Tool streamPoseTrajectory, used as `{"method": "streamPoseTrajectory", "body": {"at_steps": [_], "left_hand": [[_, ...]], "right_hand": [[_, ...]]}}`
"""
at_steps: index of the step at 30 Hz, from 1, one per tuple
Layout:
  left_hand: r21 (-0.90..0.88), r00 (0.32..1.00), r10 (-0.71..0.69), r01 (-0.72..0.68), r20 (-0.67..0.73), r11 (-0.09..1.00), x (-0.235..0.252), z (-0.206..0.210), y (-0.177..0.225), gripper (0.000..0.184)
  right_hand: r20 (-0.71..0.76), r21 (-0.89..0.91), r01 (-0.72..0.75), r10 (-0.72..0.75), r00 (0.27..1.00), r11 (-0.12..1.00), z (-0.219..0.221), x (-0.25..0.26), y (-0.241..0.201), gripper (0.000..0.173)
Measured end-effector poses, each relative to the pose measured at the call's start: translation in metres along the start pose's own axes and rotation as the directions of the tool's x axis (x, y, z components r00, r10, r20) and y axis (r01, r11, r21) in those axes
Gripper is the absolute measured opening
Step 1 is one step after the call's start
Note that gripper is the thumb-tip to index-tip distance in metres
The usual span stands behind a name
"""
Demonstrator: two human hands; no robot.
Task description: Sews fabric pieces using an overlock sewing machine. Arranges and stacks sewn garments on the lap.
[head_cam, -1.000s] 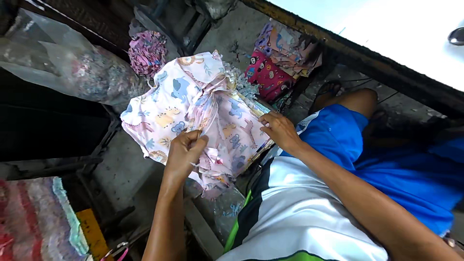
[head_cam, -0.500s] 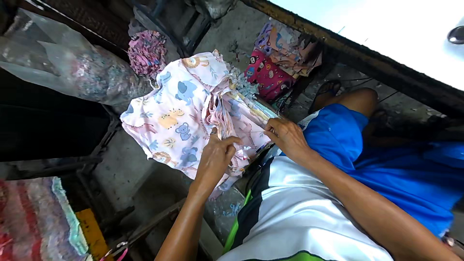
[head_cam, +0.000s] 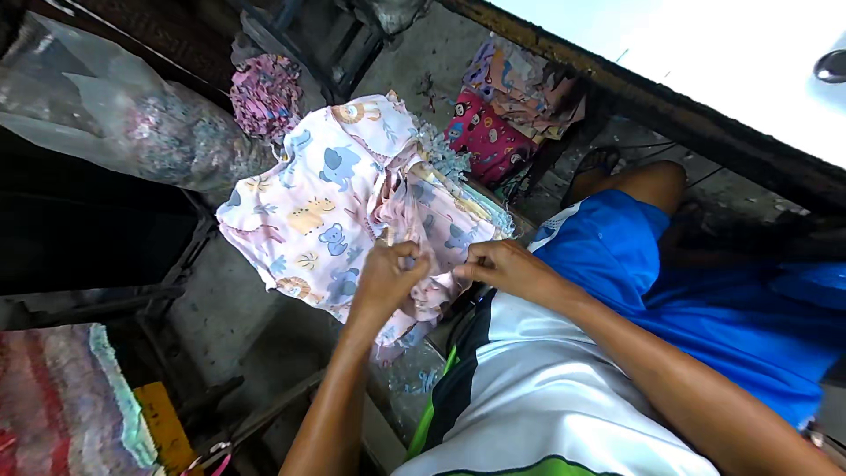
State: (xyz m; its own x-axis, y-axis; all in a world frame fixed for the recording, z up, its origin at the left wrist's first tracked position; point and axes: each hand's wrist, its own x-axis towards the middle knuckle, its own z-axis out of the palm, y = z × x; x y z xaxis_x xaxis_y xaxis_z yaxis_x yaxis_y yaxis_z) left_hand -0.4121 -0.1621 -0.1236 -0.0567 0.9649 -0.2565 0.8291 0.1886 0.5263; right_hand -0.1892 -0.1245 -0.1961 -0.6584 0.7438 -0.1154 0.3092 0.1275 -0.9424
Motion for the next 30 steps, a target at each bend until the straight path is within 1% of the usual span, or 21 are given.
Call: {"method": "streamPoseTrajectory", "body": {"at_steps": [2,4,5,7,9,11,13,15,17,19,20,21,22,23,24,25,26,27,28,30], "left_hand": [[-0.102,1.0,-0.019,0.017,-0.015,0.995,-0.004,-0.022,-0.009,0.022],[-0.183,0.999,-0.009,0.0,-0.047,0.983,-0.01,-0.038,-0.016,0.026],[-0.207,0.998,-0.004,-0.01,-0.066,0.978,-0.012,-0.043,-0.018,0.027],[-0.22,0.995,0.006,-0.028,-0.1,0.975,-0.014,-0.044,-0.017,0.028],[-0.181,0.993,0.006,-0.028,-0.121,0.983,-0.014,-0.039,-0.015,0.029],[-0.104,0.992,0.008,-0.021,-0.13,0.994,-0.013,-0.031,-0.011,0.028],[-0.004,0.991,0.037,-0.038,-0.132,0.999,-0.012,-0.021,-0.007,0.026],[0.073,0.988,0.086,-0.077,-0.131,0.994,-0.011,-0.011,-0.003,0.022],[0.131,0.988,0.116,-0.102,-0.103,0.986,-0.01,0.002,0.0,0.022],[0.201,0.991,0.125,-0.111,-0.056,0.973,-0.008,0.013,0.002,0.019],[0.235,0.992,0.121,-0.112,-0.026,0.965,-0.007,0.018,0.004,0.024],[0.27,0.993,0.117,-0.113,0.0,0.956,-0.005,0.021,0.006,0.033],[0.309,0.994,0.109,-0.114,0.031,0.944,-0.004,0.024,0.009,0.041],[0.337,0.992,0.114,-0.125,0.053,0.933,-0.002,0.026,0.011,0.045],[0.352,0.991,0.114,-0.134,0.075,0.927,0.0,0.027,0.014,0.042],[0.348,0.989,0.117,-0.142,0.091,0.927,0.001,0.026,0.015,0.033],[0.336,0.987,0.125,-0.153,0.103,0.929,0.002,0.025,0.015,0.022],[0.321,0.986,0.124,-0.155,0.115,0.934,0.002,0.023,0.014,0.016],[0.306,0.985,0.128,-0.158,0.114,0.939,0.002,0.021,0.012,0.017],[0.284,0.987,0.138,-0.156,0.081,0.946,0.0,0.019,0.004,0.026]], "right_hand": [[-0.104,-0.081,-0.021,0.012,0.995,0.996,-0.002,0.005,0.012,0.025],[-0.183,-0.149,-0.053,0.025,0.983,0.987,-0.002,0.011,0.021,0.015],[-0.211,-0.178,-0.069,0.031,0.977,0.982,0.0,0.014,0.024,0.015],[-0.231,-0.231,-0.103,0.048,0.972,0.968,0.006,0.02,0.029,0.02],[-0.207,-0.25,-0.148,0.096,0.974,0.957,0.012,0.024,0.032,0.026],[-0.186,-0.244,-0.18,0.136,0.973,0.953,0.016,0.027,0.036,0.027],[-0.156,-0.196,-0.206,0.176,0.972,0.959,0.017,0.027,0.04,0.027],[-0.146,-0.095,-0.208,0.193,0.97,0.973,0.014,0.026,0.045,0.025],[-0.178,-0.004,-0.176,0.173,0.969,0.984,0.011,0.021,0.045,0.022],[-0.202,0.056,-0.105,0.114,0.973,0.993,0.01,0.012,0.038,0.018],[-0.201,0.086,-0.061,0.077,0.976,0.994,0.01,0.008,0.033,0.017],[-0.197,0.106,-0.011,0.031,0.98,0.994,0.012,0.004,0.027,0.016],[-0.191,0.112,0.039,-0.017,0.981,0.993,0.014,0.001,0.021,0.015],[-0.188,0.101,0.093,-0.072,0.98,0.991,0.017,-0.001,0.014,0.014],[-0.185,0.069,0.145,-0.13,0.974,0.987,0.022,-0.002,0.009,0.014],[-0.174,0.035,0.18,-0.171,0.97,0.983,0.026,-0.001,0.005,0.014],[-0.153,0.012,0.193,-0.189,0.97,0.981,0.029,0.0,0.003,0.014],[-0.133,0.005,0.192,-0.19,0.973,0.981,0.029,0.001,0.003,0.015],[-0.119,0.006,0.185,-0.183,0.976,0.983,0.026,0.002,0.004,0.016],[-0.106,-0.002,0.143,-0.142,0.984,0.99,0.018,0.006,0.009,0.018]]}}
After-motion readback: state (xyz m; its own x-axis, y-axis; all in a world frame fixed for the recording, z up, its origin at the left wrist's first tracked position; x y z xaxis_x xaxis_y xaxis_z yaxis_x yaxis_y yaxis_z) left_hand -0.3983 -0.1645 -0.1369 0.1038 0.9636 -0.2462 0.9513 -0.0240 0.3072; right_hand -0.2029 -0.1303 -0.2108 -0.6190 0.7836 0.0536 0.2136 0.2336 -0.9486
